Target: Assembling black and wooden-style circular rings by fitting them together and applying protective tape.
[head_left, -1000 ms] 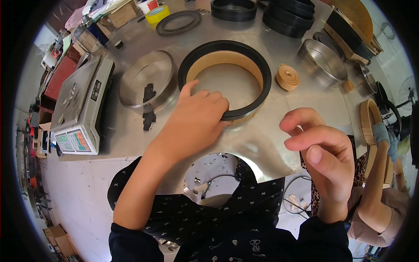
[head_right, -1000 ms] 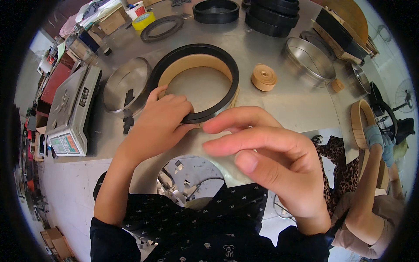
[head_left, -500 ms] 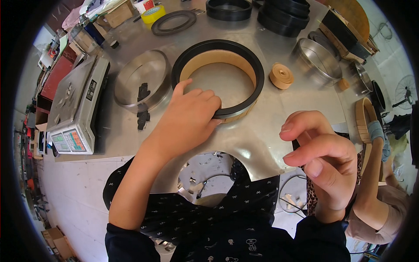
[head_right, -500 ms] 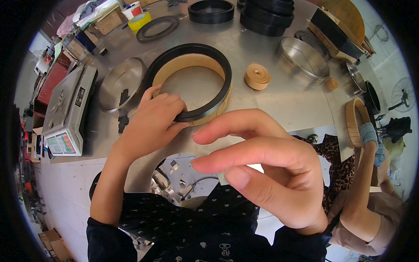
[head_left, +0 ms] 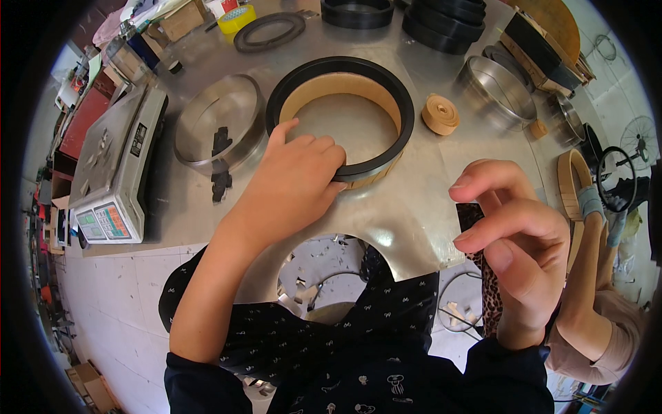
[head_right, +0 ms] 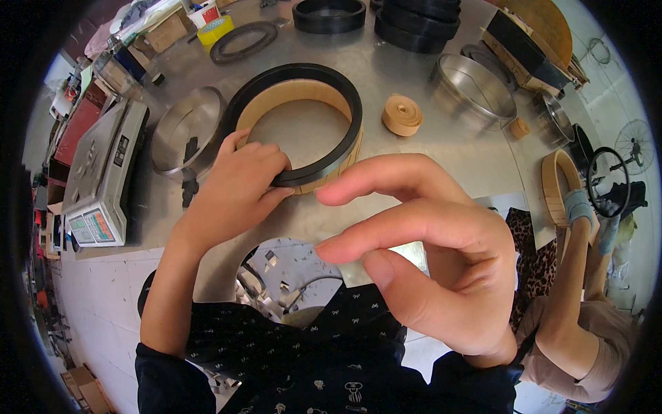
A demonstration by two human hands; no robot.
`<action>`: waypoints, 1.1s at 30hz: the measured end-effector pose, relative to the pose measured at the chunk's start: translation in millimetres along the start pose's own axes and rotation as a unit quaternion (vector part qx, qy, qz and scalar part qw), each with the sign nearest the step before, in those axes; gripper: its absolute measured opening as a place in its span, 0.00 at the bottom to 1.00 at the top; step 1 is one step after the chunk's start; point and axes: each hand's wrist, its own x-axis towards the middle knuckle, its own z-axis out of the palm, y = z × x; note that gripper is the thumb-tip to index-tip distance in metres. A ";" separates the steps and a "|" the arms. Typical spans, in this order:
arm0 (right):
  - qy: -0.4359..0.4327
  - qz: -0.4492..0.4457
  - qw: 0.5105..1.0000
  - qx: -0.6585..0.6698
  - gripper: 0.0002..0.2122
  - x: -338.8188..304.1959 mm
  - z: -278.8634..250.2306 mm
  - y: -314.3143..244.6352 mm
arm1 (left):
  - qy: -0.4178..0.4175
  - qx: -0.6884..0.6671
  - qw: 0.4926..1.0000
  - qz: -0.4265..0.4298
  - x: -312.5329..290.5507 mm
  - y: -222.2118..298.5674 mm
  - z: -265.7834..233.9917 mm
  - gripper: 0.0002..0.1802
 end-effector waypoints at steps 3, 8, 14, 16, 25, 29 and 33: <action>-0.003 -0.011 1.000 0.004 0.10 1.9 0.8 4.7 | 0.009 0.001 1.000 0.006 -1.7 -2.9 2.5 0.10; -0.038 -0.127 0.973 -0.188 0.15 48.0 -17.2 53.0 | 0.001 -0.004 1.000 0.000 -5.7 -3.1 1.0 0.10; -0.196 -0.265 0.825 -0.459 0.14 97.2 -33.0 94.3 | 0.007 -0.011 1.000 0.009 -2.4 -1.5 1.2 0.11; -0.244 -0.293 0.784 -0.490 0.13 101.1 -34.1 99.1 | 0.005 -0.052 0.999 -0.010 -3.0 -1.2 -0.7 0.11; -0.281 -0.250 0.799 -0.469 0.12 105.9 -31.9 104.1 | 0.007 -0.007 1.000 0.028 0.1 -3.9 0.7 0.12; -0.271 -0.255 0.794 -0.481 0.12 103.0 -37.2 106.3 | 0.027 -0.006 0.999 0.044 0.3 -3.3 1.8 0.12; -0.128 -0.187 0.891 -0.393 0.11 120.9 -56.6 87.5 | -0.002 -0.010 0.999 0.033 0.8 -2.0 -4.0 0.12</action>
